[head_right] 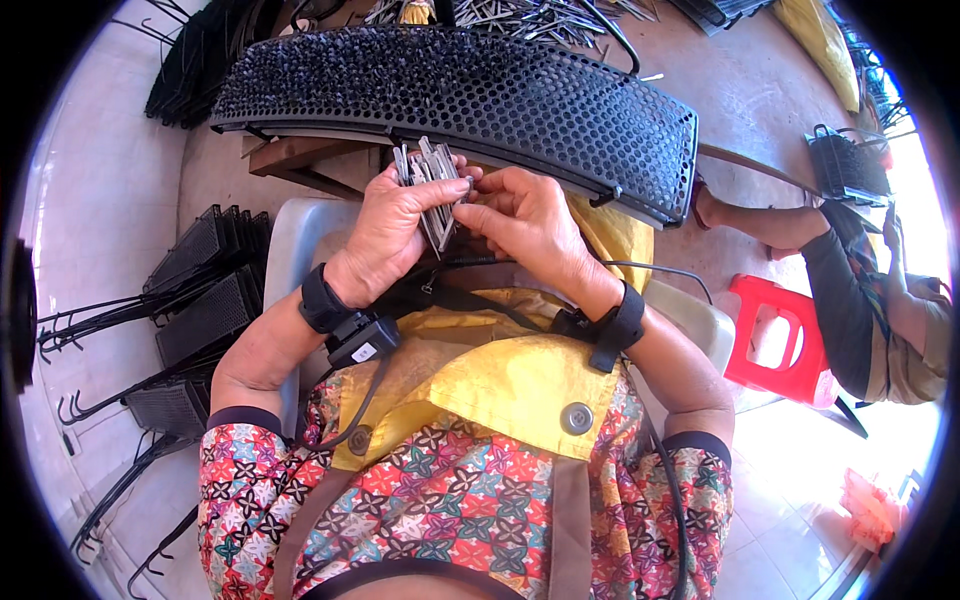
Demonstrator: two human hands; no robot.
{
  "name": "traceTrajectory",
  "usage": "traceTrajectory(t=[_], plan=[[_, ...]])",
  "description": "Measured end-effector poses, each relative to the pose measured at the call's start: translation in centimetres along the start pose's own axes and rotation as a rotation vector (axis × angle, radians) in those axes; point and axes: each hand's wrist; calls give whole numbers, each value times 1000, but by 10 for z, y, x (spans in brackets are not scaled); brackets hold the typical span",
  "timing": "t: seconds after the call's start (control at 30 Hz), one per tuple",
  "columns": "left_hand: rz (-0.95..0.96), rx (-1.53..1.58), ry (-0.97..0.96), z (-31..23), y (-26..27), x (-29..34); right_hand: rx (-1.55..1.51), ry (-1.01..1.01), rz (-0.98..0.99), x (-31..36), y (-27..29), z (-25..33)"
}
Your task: The person sorts metal pins by inserting them into individual holes in a black plastic grid plate, handling several pins in one hand and placing them one at a time.
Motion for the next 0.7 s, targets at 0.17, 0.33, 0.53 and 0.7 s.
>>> traceTrajectory(t=[0.17, 0.33, 0.53, 0.7], plan=[[27, 30, 26, 7, -1, 0, -15, 27, 14, -4, 2, -6], [-57, 53, 30, 6, -5, 1, -12, -13, -55, 0, 4, -4], [-122, 98, 98, 7, 11, -5, -149, -58, -113, 1, 13, -13], [52, 27, 199, 11, 10, -2, -250, 36, -168, -1, 8, -6]])
Point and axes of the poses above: each hand's wrist, its own x-axis away from the middle knuckle, its own y-axis out of the back of the hand, z = x × y, and after that the axes turned 1 degree about -y, right-handed
